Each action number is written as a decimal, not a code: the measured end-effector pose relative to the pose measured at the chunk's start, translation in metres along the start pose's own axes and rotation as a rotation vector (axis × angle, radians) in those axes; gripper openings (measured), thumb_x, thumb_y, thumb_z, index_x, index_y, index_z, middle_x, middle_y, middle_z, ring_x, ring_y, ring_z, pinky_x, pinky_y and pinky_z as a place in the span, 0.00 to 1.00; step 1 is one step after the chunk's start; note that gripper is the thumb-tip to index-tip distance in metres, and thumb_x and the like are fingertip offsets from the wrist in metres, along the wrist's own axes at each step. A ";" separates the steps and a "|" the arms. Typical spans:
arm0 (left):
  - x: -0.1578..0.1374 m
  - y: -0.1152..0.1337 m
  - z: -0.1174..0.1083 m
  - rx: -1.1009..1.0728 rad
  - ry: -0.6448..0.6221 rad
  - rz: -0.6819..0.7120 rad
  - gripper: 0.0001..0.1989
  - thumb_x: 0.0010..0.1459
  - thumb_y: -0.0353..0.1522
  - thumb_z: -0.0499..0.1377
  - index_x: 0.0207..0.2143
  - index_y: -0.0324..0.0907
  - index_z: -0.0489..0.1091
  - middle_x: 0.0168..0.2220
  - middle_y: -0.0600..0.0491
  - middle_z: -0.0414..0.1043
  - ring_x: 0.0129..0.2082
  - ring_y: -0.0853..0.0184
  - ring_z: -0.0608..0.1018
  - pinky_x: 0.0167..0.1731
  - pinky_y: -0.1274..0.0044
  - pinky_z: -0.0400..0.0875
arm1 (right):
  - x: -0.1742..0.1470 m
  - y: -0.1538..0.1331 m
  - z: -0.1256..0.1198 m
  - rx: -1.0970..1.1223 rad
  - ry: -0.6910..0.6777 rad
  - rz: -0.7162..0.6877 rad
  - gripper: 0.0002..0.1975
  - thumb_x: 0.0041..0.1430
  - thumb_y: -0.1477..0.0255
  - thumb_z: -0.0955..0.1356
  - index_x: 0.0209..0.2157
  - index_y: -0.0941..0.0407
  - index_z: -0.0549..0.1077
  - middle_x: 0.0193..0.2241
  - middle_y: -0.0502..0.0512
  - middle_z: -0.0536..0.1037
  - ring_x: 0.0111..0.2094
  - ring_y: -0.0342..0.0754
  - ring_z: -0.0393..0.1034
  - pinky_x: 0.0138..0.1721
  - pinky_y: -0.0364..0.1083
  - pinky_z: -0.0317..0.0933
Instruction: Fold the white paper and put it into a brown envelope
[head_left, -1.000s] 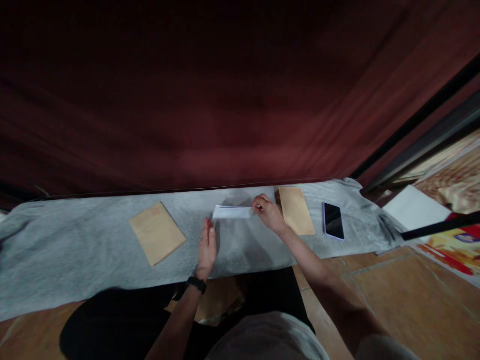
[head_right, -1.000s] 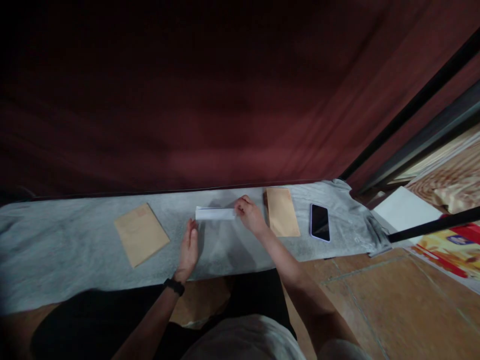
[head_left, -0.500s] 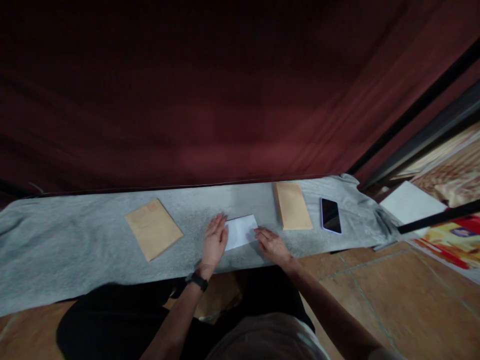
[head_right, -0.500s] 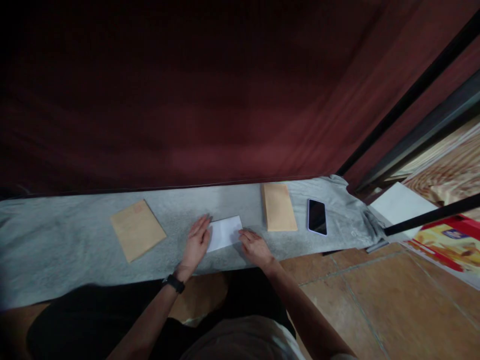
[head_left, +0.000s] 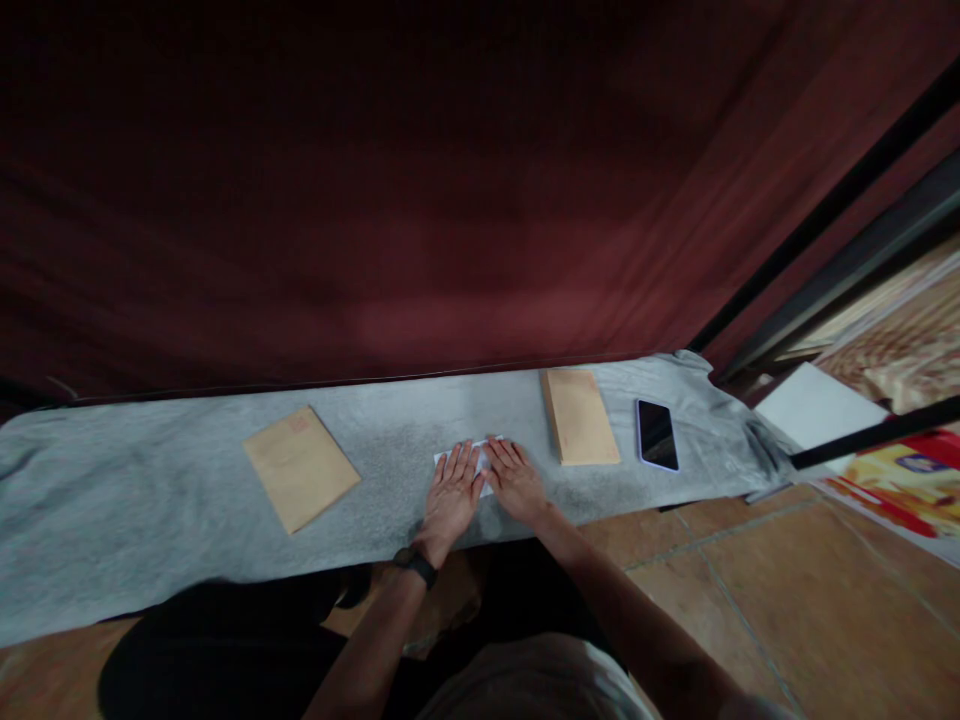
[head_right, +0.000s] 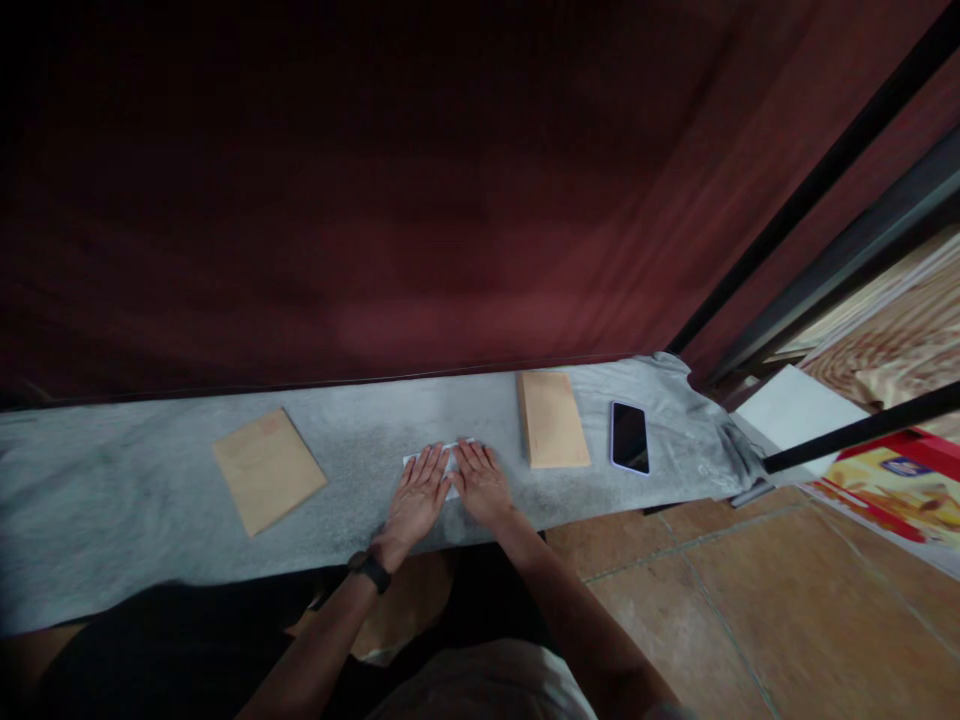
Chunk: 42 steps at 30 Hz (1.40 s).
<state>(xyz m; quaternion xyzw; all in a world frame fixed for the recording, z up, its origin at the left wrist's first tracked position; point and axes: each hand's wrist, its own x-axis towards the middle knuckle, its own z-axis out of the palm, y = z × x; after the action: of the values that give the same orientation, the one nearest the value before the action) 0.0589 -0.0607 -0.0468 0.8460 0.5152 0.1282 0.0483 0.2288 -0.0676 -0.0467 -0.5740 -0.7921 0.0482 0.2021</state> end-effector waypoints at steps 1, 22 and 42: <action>-0.002 -0.002 0.000 0.000 0.013 -0.018 0.29 0.71 0.40 0.40 0.69 0.41 0.54 0.69 0.45 0.55 0.71 0.59 0.54 0.68 0.58 0.49 | -0.002 0.002 0.003 -0.027 0.007 0.006 0.25 0.72 0.65 0.60 0.66 0.58 0.61 0.66 0.61 0.62 0.67 0.55 0.56 0.67 0.59 0.50; -0.018 0.010 -0.005 -0.013 0.016 -0.040 0.27 0.70 0.39 0.43 0.69 0.43 0.56 0.70 0.49 0.55 0.71 0.60 0.53 0.69 0.61 0.49 | -0.017 0.002 0.007 -0.045 0.004 -0.053 0.26 0.73 0.66 0.58 0.68 0.58 0.57 0.68 0.62 0.59 0.68 0.55 0.54 0.69 0.60 0.44; -0.015 0.015 -0.004 0.114 0.093 -0.166 0.30 0.71 0.39 0.42 0.68 0.32 0.54 0.70 0.40 0.52 0.71 0.55 0.53 0.69 0.57 0.48 | -0.059 0.014 -0.029 -0.023 0.010 -0.022 0.23 0.73 0.67 0.58 0.65 0.59 0.63 0.64 0.61 0.67 0.65 0.54 0.61 0.67 0.58 0.50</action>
<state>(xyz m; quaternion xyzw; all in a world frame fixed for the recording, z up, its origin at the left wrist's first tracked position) 0.0643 -0.0815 -0.0421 0.7949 0.5918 0.1331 -0.0134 0.2675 -0.1228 -0.0398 -0.5678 -0.7978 0.0337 0.2000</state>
